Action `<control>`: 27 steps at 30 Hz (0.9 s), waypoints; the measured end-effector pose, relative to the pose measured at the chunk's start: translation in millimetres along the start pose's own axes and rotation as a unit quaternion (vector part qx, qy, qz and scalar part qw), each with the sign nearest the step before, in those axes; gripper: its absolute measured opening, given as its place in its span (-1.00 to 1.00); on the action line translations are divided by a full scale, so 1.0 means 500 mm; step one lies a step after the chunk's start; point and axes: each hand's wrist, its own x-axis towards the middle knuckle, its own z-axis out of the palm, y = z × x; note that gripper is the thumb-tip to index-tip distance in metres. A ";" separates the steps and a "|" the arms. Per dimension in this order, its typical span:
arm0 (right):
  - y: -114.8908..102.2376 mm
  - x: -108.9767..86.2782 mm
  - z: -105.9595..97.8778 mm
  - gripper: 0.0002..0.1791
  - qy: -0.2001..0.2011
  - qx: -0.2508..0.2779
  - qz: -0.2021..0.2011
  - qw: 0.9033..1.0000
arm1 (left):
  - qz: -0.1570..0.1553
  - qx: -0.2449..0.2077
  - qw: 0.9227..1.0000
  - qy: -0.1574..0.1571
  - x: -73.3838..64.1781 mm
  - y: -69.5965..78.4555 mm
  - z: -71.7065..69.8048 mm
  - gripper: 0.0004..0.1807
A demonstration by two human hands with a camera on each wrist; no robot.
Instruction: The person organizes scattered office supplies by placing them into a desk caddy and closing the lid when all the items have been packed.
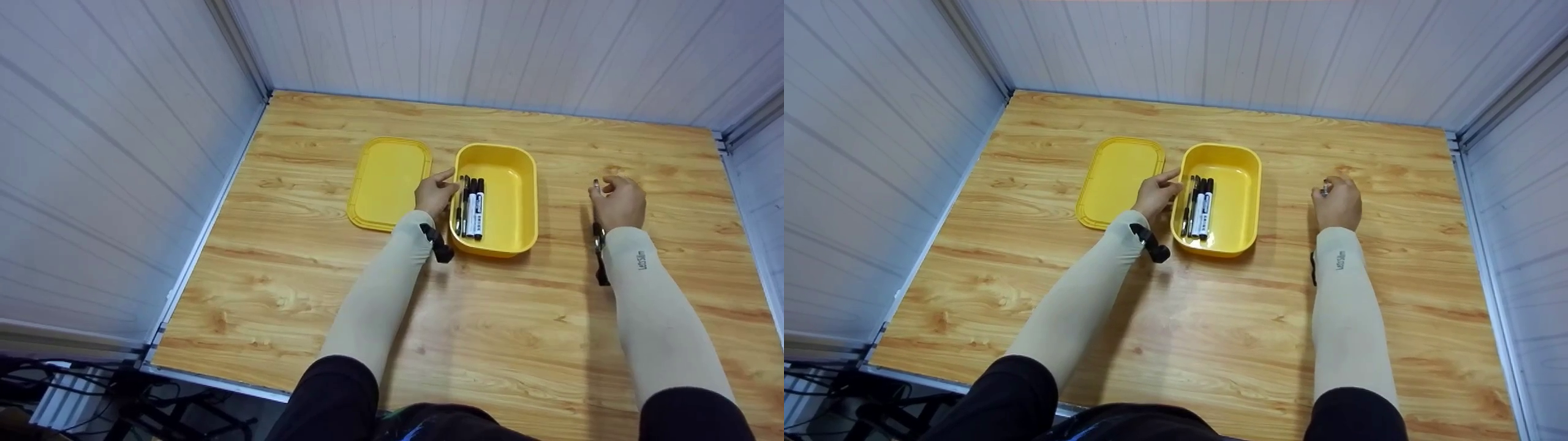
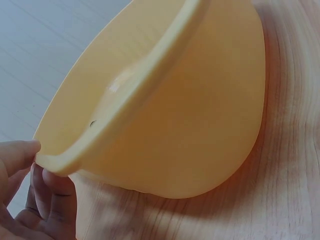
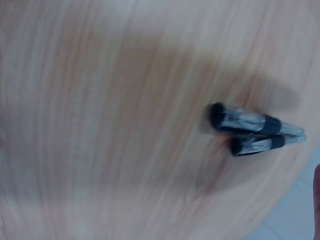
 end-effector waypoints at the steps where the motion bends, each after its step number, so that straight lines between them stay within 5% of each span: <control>1: 0.004 -0.001 0.000 -0.48 -0.002 -0.001 0.005 1.000 | 0.001 -0.002 1.000 0.001 0.000 0.000 0.000 -0.56; 27: 0.036 -0.023 0.042 -0.61 -0.056 -0.001 0.057 0.997 | 0.005 0.011 1.000 0.008 -0.001 0.001 0.001 -0.56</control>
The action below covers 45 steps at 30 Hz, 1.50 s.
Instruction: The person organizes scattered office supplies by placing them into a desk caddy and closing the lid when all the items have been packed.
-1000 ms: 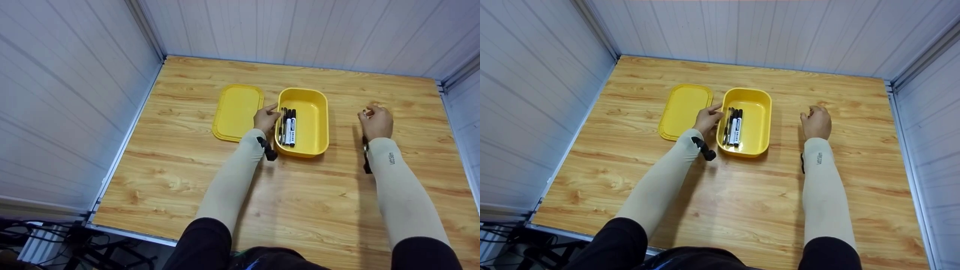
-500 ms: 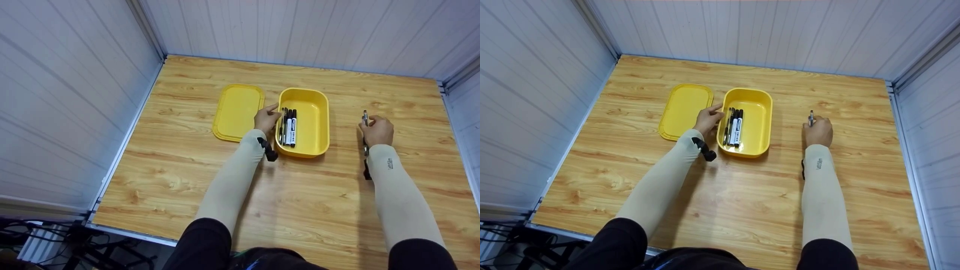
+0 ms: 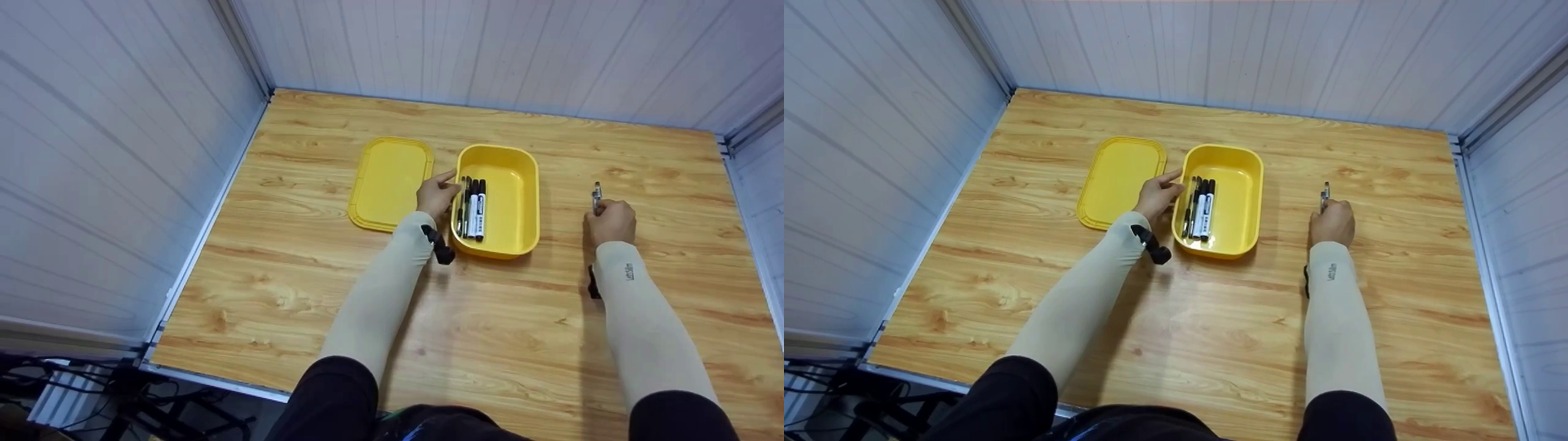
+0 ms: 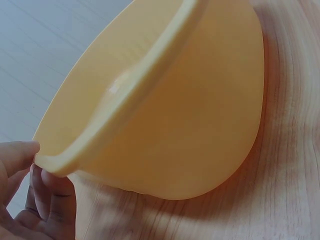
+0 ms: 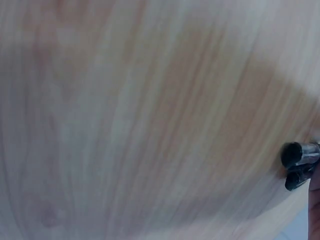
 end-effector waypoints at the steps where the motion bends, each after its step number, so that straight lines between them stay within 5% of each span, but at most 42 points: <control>1: -0.001 -0.001 0.000 -0.61 -0.002 0.001 0.002 1.000 | -0.002 0.002 1.000 -0.001 0.000 0.000 0.000 -0.56; 18: -0.007 0.000 0.000 -0.60 -0.003 0.013 0.013 1.000 | -0.010 -0.018 1.000 -0.005 0.002 0.001 0.005 -0.56; 27: -0.022 0.001 -0.006 -0.56 0.016 0.011 -0.015 1.000 | -0.007 -0.003 1.000 -0.003 0.002 0.002 0.003 -0.56; 45: -0.039 0.000 -0.004 -0.53 0.074 0.103 -0.005 0.992 | -0.018 -0.010 1.000 -0.005 0.001 -0.001 0.001 -0.56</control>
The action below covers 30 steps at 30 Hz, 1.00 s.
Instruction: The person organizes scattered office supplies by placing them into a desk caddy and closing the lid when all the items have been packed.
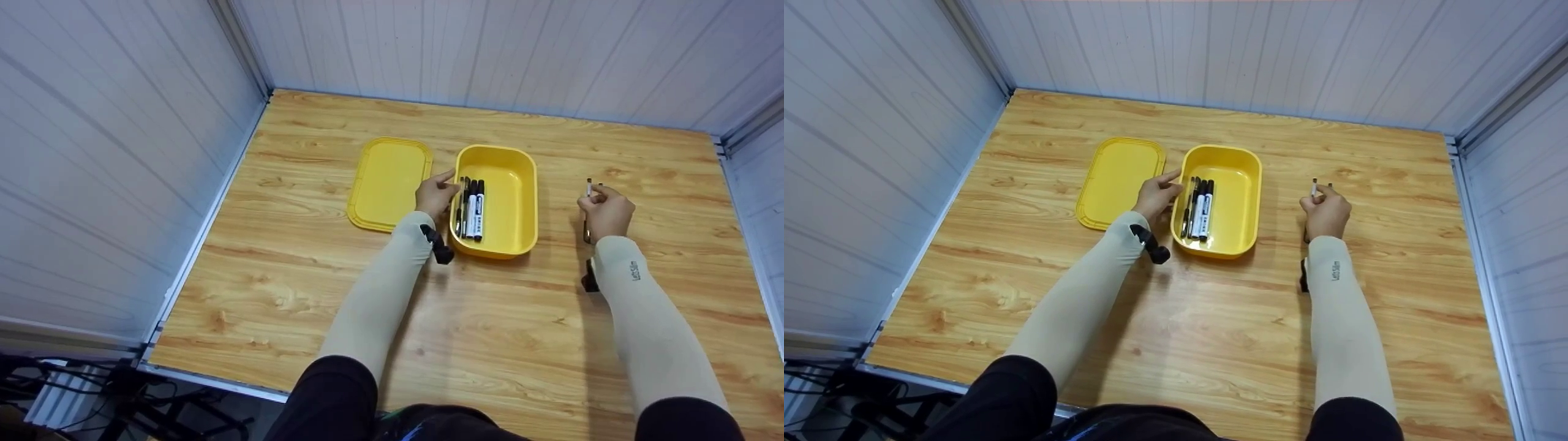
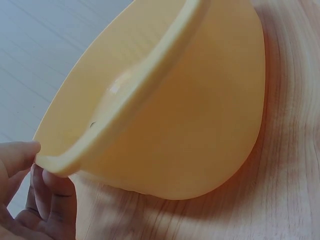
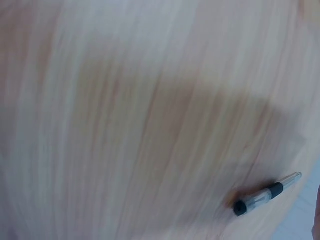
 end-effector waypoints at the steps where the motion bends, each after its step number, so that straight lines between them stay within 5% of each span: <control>1: -0.002 -0.001 0.001 -0.54 0.001 0.008 -0.002 1.000 | 0.000 -0.002 1.000 -0.001 0.000 0.000 0.000 -0.56; 15: -0.038 -0.004 0.007 -0.52 -0.071 0.120 0.023 0.990 | -0.006 0.000 1.000 0.000 0.005 -0.003 0.000 -0.56; 20: -0.040 -0.002 -0.003 -0.48 -0.096 0.196 0.047 0.975 | -0.004 -0.006 1.000 0.002 0.003 -0.002 0.001 -0.56; 27: -0.064 -0.011 -0.026 -0.39 -0.133 0.301 0.076 0.941 | -0.013 -0.013 1.000 0.002 0.005 -0.001 0.002 -0.56; 30: -0.076 -0.019 -0.032 -0.38 -0.141 0.313 0.082 0.936 | -0.013 -0.019 1.000 0.004 0.002 0.001 0.002 -0.56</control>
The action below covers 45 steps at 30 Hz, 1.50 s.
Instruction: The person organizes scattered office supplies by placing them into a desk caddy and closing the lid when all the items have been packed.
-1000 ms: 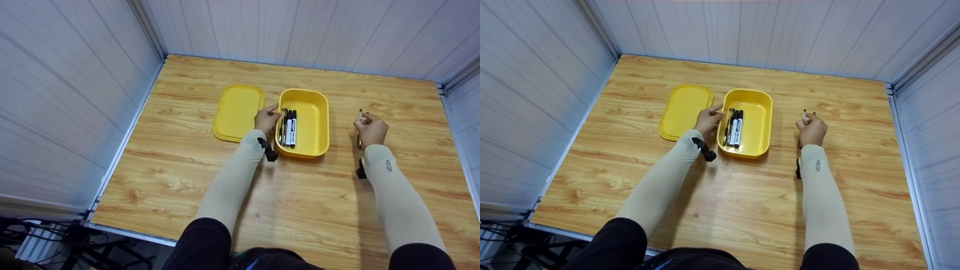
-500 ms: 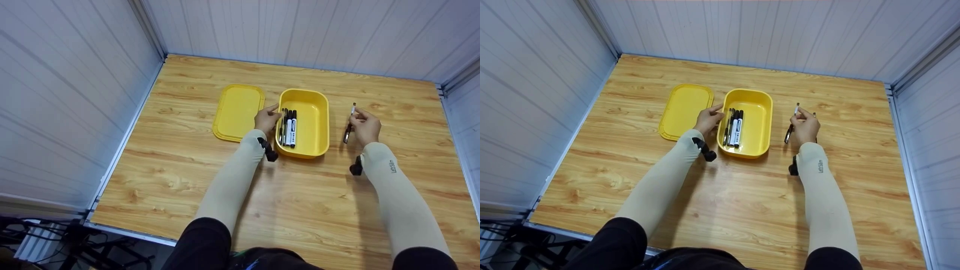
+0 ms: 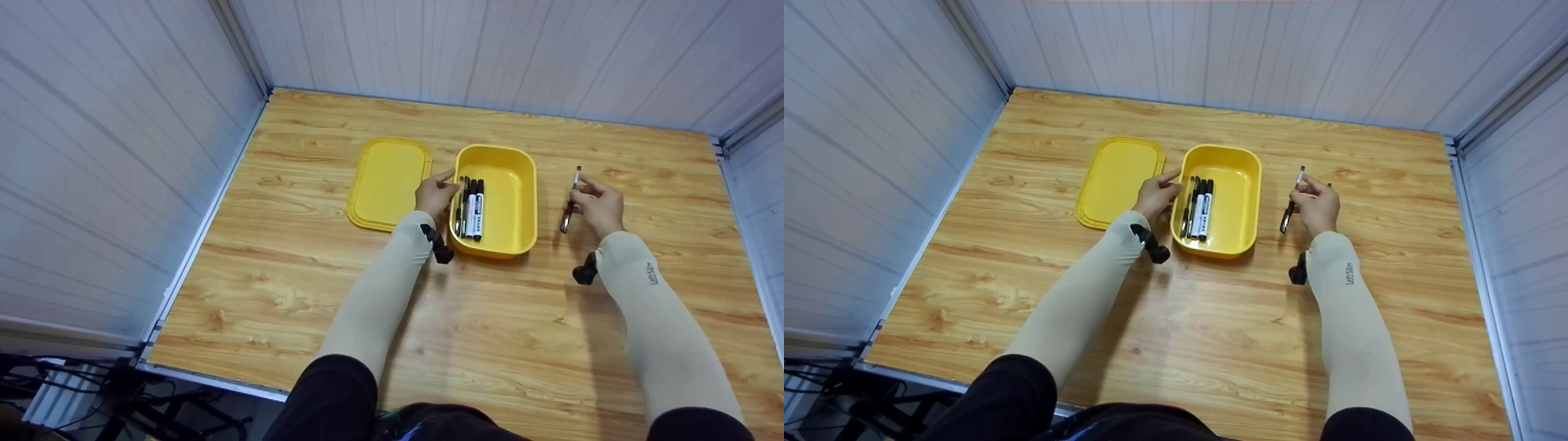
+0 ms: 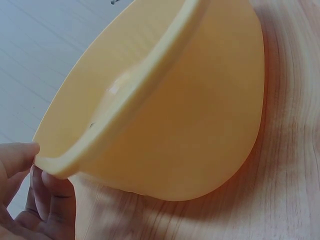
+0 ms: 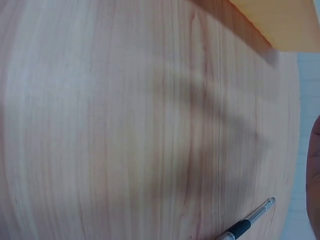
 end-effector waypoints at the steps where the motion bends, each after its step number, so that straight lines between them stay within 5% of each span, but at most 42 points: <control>1: -0.004 -0.004 0.003 -0.38 -0.002 0.002 0.002 1.000 | -0.001 -0.004 1.000 0.000 -0.001 0.000 -0.001 -0.57; 11: -0.017 -0.016 0.017 -0.40 -0.014 -0.011 0.001 1.000 | 0.033 0.032 0.999 -0.005 -0.011 0.005 -0.007 -0.56; 29: 0.005 -0.003 0.027 -0.40 -0.017 0.003 0.021 1.000 | 0.022 0.029 0.999 -0.004 -0.003 0.001 -0.004 -0.57; 37: 0.008 -0.012 0.038 -0.40 -0.036 0.087 0.016 0.995 | 0.018 0.026 0.999 -0.005 0.000 0.000 -0.004 -0.57; 45: -0.005 -0.023 0.050 -0.42 -0.050 0.112 0.021 0.992 | 0.020 0.034 0.999 0.006 0.004 -0.005 0.000 -0.57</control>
